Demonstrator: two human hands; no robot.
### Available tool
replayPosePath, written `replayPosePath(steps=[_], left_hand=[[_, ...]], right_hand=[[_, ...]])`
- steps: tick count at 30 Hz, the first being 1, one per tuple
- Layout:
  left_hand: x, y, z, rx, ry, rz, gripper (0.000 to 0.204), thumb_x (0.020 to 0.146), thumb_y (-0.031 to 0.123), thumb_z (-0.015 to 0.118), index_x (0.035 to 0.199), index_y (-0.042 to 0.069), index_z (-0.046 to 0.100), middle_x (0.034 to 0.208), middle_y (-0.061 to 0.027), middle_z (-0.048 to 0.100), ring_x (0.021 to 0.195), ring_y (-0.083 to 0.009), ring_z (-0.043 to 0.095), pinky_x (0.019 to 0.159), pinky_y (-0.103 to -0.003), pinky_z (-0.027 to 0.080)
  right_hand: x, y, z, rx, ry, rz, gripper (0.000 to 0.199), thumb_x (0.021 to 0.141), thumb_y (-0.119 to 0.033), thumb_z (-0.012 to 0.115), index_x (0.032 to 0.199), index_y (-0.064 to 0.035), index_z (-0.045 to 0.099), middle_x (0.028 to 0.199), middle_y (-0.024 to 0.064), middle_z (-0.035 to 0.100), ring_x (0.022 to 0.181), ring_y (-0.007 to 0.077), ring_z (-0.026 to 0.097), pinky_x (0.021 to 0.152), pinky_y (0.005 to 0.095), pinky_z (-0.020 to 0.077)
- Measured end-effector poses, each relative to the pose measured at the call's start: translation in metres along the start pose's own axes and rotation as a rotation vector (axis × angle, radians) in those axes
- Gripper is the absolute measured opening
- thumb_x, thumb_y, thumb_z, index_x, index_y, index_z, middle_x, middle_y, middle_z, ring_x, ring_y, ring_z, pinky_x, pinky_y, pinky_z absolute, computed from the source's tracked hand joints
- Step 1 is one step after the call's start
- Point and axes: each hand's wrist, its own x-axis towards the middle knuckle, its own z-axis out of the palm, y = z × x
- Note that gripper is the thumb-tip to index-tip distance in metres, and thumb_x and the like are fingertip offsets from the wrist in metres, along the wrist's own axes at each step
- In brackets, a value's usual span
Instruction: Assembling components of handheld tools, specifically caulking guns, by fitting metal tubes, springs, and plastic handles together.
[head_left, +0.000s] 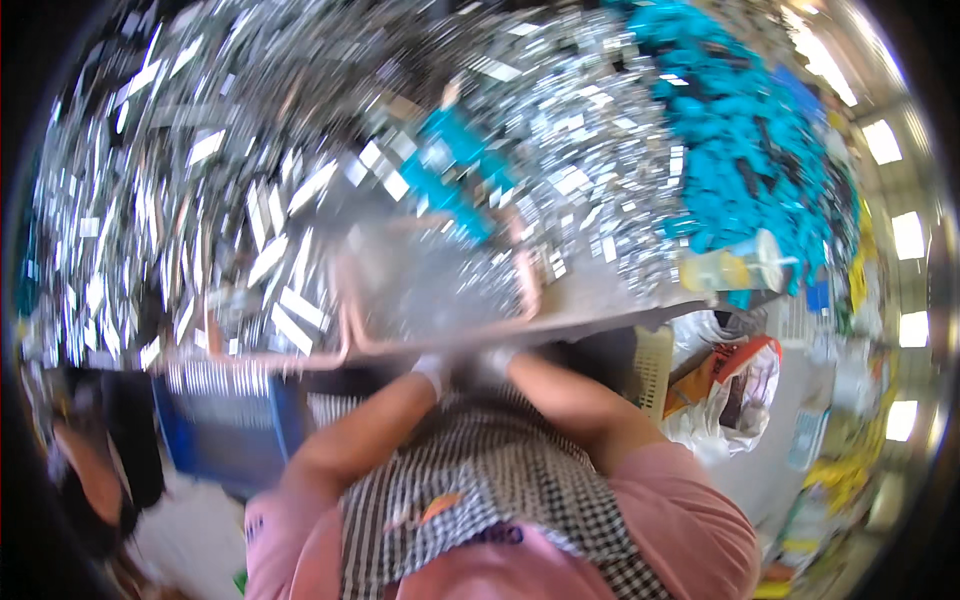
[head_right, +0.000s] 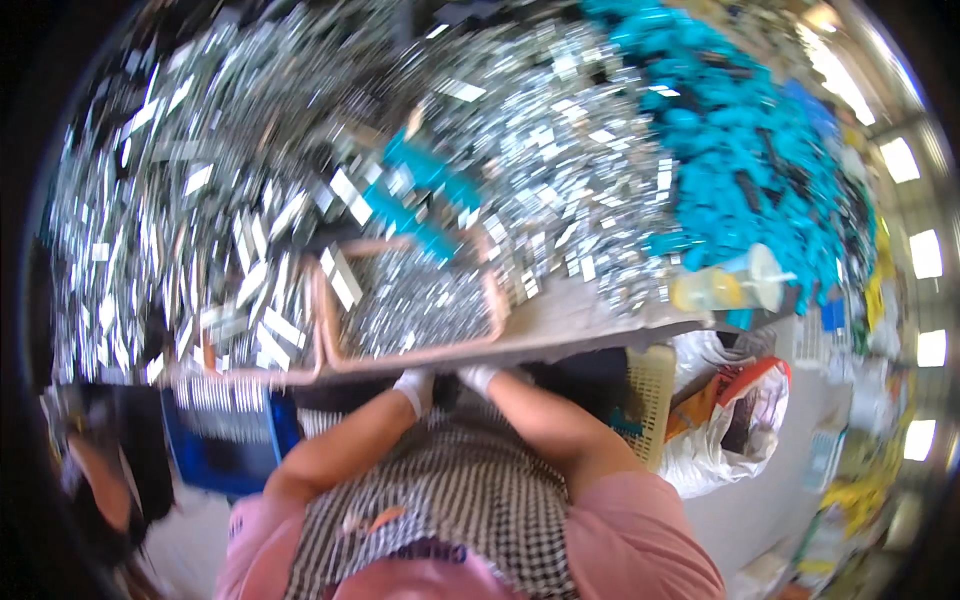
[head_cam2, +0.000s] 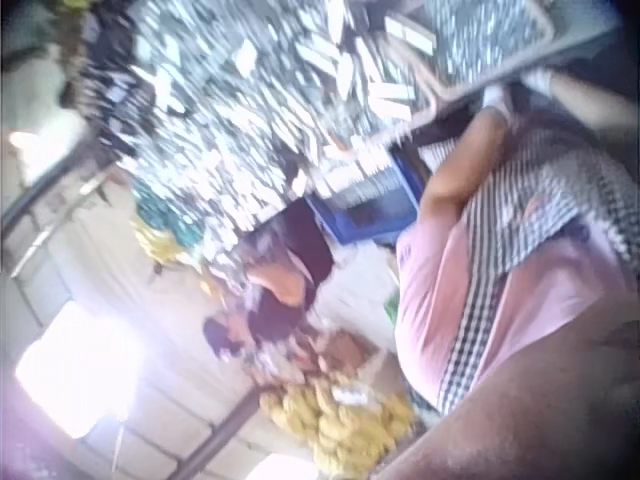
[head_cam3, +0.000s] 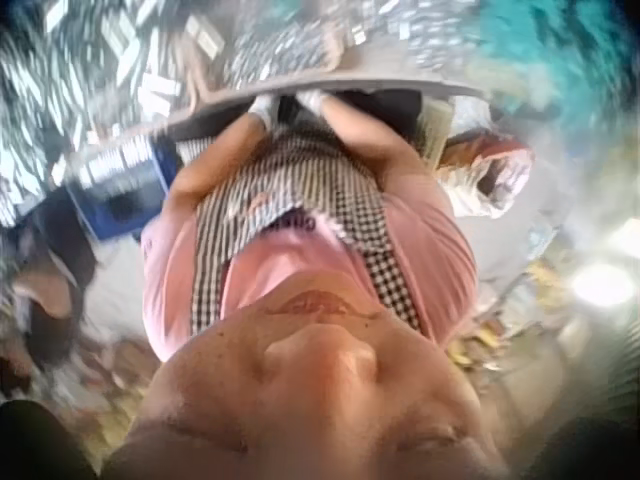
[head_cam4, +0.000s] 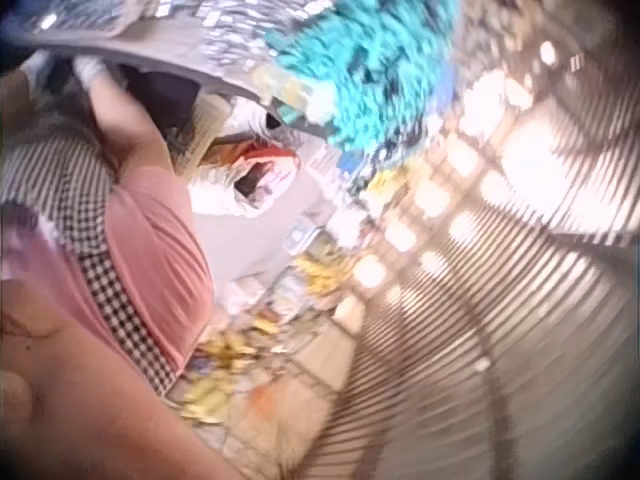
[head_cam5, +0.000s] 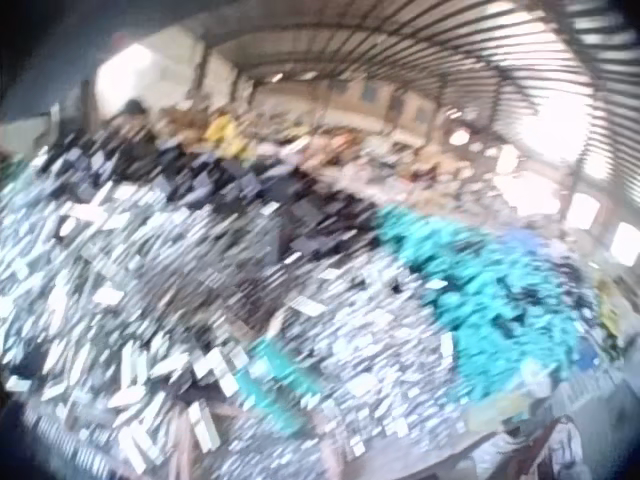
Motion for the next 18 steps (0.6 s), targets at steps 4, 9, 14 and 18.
replayPosePath(steps=[4,9,14,18], left_hand=[[0.015,-0.044,-0.047,1.466,-0.016,0.685,0.037,0.091,0.034,0.061,0.111,0.003,0.068,0.108,-0.0155,0.070,0.099,-0.0255,0.066,0.090,-0.040,0.051],[-0.002,-0.028,-0.009,2.015,0.180,0.470,0.049,0.098,0.034,0.044,0.137,0.006,0.054,0.144,-0.0175,0.050,0.135,-0.0327,0.046,0.113,-0.042,0.034],[-0.005,-0.020,-0.015,2.080,0.162,0.747,0.049,0.100,0.035,0.042,0.142,0.010,0.050,0.150,-0.0135,0.045,0.142,-0.0268,0.038,0.118,-0.043,0.026],[0.038,-0.046,-0.038,2.200,0.291,0.467,0.041,0.102,0.018,0.039,0.142,0.012,0.051,0.154,-0.0084,0.039,0.143,-0.0222,0.034,0.118,-0.037,0.027]], right_hand=[[-0.033,-0.094,-0.045,0.618,-0.179,0.416,0.036,0.097,-0.036,0.054,0.124,-0.0132,0.059,0.097,0.0098,0.069,0.082,0.0240,0.063,0.077,0.0421,0.0531],[0.011,-0.117,-0.029,0.495,-0.036,0.320,0.036,0.096,-0.036,0.054,0.125,-0.0134,0.059,0.096,0.0106,0.069,0.081,0.0250,0.063,0.077,0.0426,0.0531],[0.005,-0.113,-0.027,0.356,-0.058,0.311,0.037,0.096,-0.034,0.054,0.126,-0.0136,0.058,0.095,0.0115,0.069,0.079,0.0263,0.063,0.076,0.0433,0.0533],[0.019,-0.117,-0.037,0.260,-0.145,0.253,0.038,0.095,-0.034,0.054,0.127,-0.0139,0.058,0.094,0.0123,0.069,0.078,0.0272,0.064,0.075,0.0438,0.0534]])
